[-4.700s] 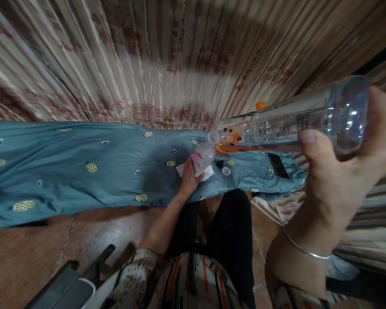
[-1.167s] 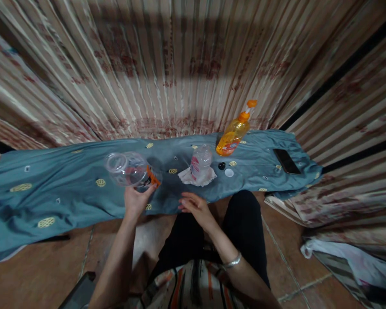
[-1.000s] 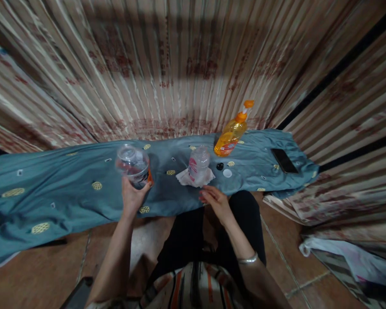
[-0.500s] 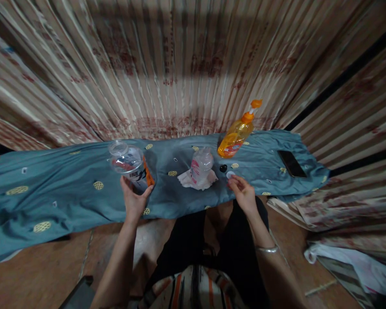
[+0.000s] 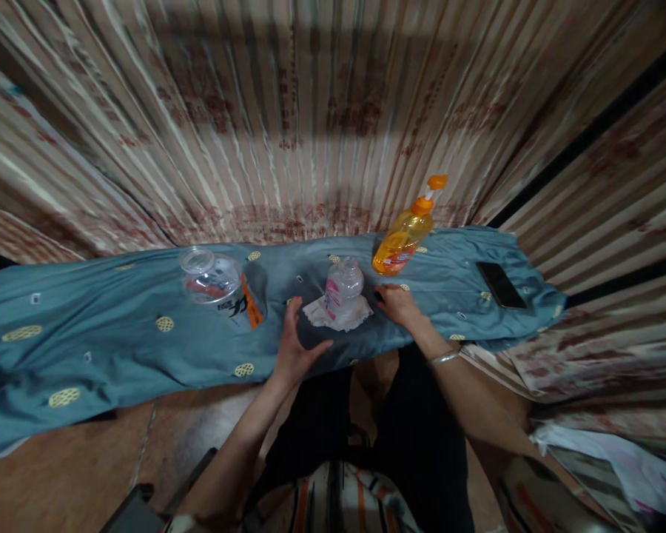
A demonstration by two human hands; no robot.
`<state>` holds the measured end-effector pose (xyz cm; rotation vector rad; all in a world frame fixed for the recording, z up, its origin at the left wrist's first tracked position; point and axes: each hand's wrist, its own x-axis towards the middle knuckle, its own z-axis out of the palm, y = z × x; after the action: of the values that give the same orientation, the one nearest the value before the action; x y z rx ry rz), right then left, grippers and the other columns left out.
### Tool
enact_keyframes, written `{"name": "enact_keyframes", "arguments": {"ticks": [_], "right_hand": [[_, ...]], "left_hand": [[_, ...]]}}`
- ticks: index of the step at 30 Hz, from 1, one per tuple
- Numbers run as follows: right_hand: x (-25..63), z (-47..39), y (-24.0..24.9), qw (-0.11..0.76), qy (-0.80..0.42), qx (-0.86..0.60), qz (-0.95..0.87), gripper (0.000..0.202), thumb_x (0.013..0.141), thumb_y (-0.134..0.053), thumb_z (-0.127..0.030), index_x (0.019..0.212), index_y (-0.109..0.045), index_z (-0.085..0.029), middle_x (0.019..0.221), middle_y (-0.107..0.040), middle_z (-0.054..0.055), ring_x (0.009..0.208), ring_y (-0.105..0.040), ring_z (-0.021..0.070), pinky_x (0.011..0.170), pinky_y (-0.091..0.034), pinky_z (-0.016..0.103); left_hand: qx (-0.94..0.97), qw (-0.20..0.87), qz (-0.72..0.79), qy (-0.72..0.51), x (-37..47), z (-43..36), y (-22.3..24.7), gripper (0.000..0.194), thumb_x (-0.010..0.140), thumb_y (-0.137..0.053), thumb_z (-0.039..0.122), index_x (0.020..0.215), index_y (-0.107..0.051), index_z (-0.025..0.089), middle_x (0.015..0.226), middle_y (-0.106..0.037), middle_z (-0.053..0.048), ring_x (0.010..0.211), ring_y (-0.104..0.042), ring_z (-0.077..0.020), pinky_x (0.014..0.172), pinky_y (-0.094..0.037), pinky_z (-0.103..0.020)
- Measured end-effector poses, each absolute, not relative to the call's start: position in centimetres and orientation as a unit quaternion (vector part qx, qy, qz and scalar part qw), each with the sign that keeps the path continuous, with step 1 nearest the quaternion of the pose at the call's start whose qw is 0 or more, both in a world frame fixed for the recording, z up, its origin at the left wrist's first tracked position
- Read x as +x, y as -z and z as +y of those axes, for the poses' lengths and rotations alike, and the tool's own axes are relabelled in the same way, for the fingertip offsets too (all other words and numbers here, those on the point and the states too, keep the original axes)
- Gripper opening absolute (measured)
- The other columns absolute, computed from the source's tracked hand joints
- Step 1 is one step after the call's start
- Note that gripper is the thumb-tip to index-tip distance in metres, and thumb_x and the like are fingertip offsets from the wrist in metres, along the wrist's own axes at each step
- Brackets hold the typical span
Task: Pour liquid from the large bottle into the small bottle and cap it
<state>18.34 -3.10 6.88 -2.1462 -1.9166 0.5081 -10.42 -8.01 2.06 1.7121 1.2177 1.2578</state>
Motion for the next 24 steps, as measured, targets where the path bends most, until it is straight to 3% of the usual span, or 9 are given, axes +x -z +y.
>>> {"name": "enact_keyframes", "arguments": {"ticks": [3, 6, 9, 14, 20, 24], "right_hand": [[18.7, -3.0, -7.7, 0.117, -0.171, -0.72, -0.662, 0.042, 0.098, -0.067, -0.045, 0.13, -0.064, -0.018, 0.131, -0.067, 0.01, 0.116, -0.067, 0.0226, 0.1, -0.06, 0.046], [19.6, -3.5, -10.1, 0.166, -0.16, -0.707, -0.669, 0.039, 0.096, -0.068, -0.037, 0.13, -0.065, -0.019, 0.115, -0.074, 0.01, 0.103, -0.071, 0.022, 0.096, -0.059, 0.042], [20.0, -4.0, -14.0, 0.221, -0.162, -0.681, -0.679, 0.046, 0.093, -0.067, -0.039, 0.135, -0.062, -0.02, 0.101, -0.076, 0.005, 0.087, -0.071, 0.0194, 0.085, -0.058, 0.036], [17.8, -4.2, -20.5, 0.272, -0.196, -0.575, -0.747, 0.045, 0.088, -0.07, -0.04, 0.129, -0.068, -0.021, 0.096, -0.076, 0.001, 0.079, -0.068, 0.0154, 0.078, -0.054, 0.03], [14.6, -3.1, -24.0, 0.157, -0.082, -0.512, -0.841, 0.042, 0.087, -0.061, -0.02, 0.128, -0.071, -0.02, 0.117, -0.078, 0.005, 0.099, -0.072, 0.0189, 0.088, -0.052, 0.03], [13.7, -1.9, -24.9, 0.076, -0.079, -0.494, -0.862, 0.03, 0.088, -0.062, -0.019, 0.116, -0.073, -0.02, 0.106, -0.077, 0.003, 0.097, -0.072, 0.0193, 0.084, -0.049, 0.028]], "left_hand": [[0.672, 0.376, 0.429, -0.472, -7.3, -4.7, -0.8, 0.13, 0.064, -0.099, 0.049, 0.165, -0.021, 0.025, 0.17, -0.036, -0.025, 0.16, -0.036, -0.0413, 0.129, -0.034, -0.061], [0.674, 0.393, 0.416, -0.466, -5.5, -2.9, 0.1, 0.135, 0.061, -0.1, 0.047, 0.166, -0.018, 0.024, 0.17, -0.036, -0.026, 0.16, -0.037, -0.0415, 0.13, -0.033, -0.061], [0.677, 0.409, 0.411, -0.452, -4.7, -2.3, 0.7, 0.126, 0.064, -0.099, 0.042, 0.164, -0.024, 0.025, 0.168, -0.043, -0.022, 0.156, -0.045, -0.0394, 0.129, -0.036, -0.058], [0.68, 0.393, 0.411, -0.464, -4.0, -2.1, 1.5, 0.099, 0.074, -0.089, 0.036, 0.156, -0.037, 0.018, 0.162, -0.051, -0.02, 0.152, -0.049, -0.0406, 0.128, -0.039, -0.055], [0.678, 0.391, 0.407, -0.472, -3.6, -2.2, 1.7, 0.093, 0.075, -0.085, 0.033, 0.154, -0.038, 0.021, 0.16, -0.053, -0.02, 0.15, -0.052, -0.0389, 0.127, -0.04, -0.062], [0.679, 0.389, 0.398, -0.478, -3.5, -2.4, 1.7, 0.093, 0.076, -0.084, 0.035, 0.155, -0.037, 0.019, 0.16, -0.052, -0.022, 0.151, -0.051, -0.0409, 0.126, -0.04, -0.064]]}}
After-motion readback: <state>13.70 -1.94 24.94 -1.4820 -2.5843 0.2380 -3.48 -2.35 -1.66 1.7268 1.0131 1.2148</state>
